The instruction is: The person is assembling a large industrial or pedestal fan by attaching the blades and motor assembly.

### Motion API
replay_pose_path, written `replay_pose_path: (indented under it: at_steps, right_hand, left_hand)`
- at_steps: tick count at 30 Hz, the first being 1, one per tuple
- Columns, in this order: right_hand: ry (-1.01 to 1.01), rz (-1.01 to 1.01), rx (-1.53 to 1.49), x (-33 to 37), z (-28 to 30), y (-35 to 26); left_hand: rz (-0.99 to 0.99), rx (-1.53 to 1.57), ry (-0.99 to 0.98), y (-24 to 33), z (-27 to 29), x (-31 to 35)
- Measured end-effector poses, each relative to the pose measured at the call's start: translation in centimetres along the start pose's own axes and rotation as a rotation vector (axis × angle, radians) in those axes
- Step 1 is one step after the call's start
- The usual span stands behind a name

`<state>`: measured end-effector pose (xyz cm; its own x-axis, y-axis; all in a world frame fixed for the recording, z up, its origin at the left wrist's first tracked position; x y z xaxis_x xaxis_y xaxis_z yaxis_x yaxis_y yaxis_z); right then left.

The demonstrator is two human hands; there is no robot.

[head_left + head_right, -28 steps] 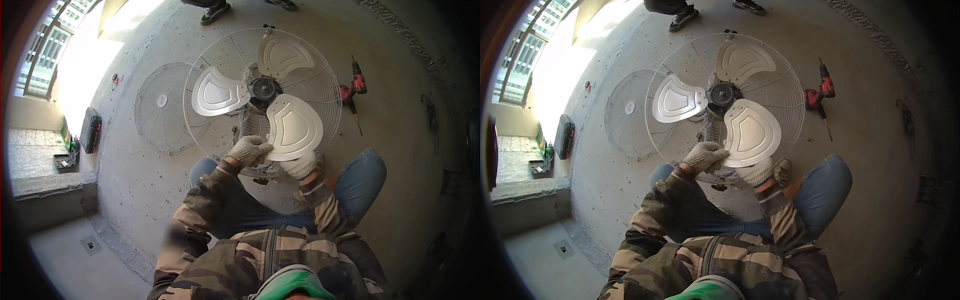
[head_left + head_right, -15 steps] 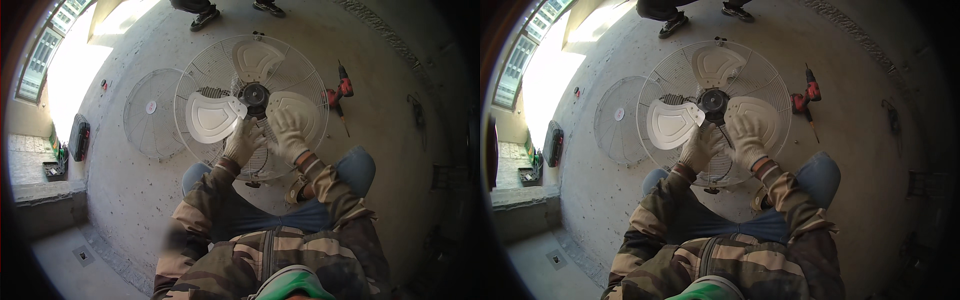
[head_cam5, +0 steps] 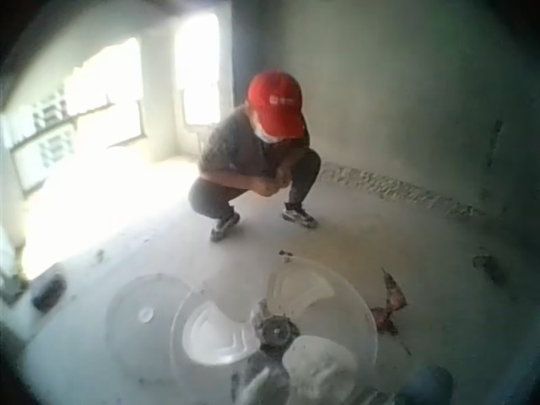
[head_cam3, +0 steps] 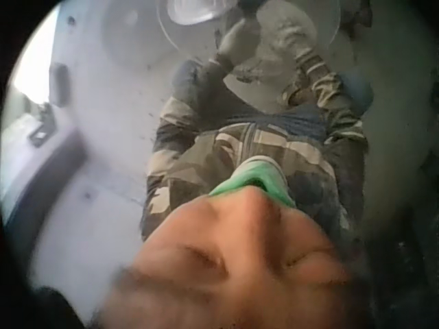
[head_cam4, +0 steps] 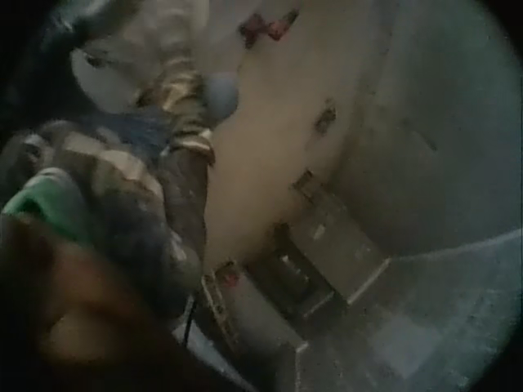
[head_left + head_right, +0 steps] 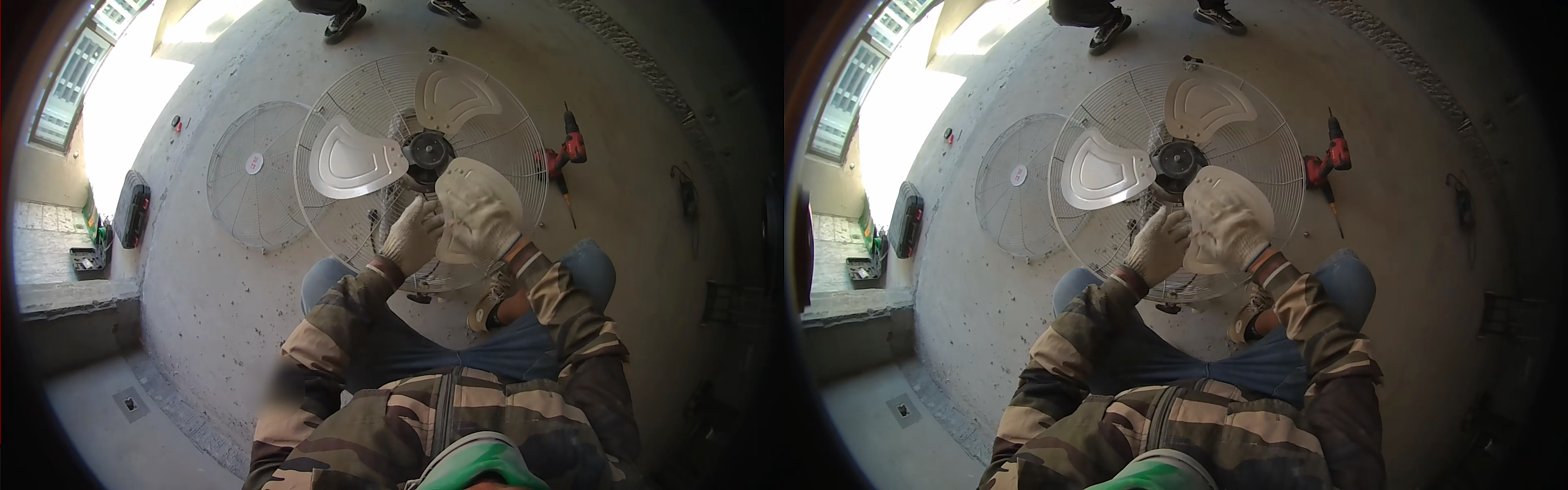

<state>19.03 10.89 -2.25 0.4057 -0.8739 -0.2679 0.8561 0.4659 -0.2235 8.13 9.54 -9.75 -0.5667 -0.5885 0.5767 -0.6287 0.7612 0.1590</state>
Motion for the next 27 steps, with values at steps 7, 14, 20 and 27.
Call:
replay_pose_path:
  at_steps: [7,14,20,27]
  right_hand:
    - [-0.215,0.141,0.101,-0.3,-0.3,4.4]
    - [0.065,-0.153,0.250,-3.1,-1.7,11.4]
    - [-0.101,0.090,0.028,-6.7,-2.1,-7.9]
    - [-0.444,0.311,-0.240,-4.5,-0.2,-10.5]
  left_hand:
    - [-0.332,0.103,0.426,5.3,4.0,4.0]
    - [-0.640,0.289,0.497,10.4,8.4,10.5]
    - [-0.436,0.194,0.477,8.6,7.2,8.5]
    - [-0.370,0.129,0.391,7.7,5.4,9.2]
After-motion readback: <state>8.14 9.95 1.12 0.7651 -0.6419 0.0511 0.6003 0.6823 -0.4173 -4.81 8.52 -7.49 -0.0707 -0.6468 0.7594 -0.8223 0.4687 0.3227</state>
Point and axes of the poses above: each hand's wrist, its own x-axis away from the middle knuckle, its own z-axis out of the back of the hand, y = z × x, the point moved 8 cm from there along -x, towards the middle knuckle, and after that the axes turned 15 degrees about y, right-handed, at the moved point
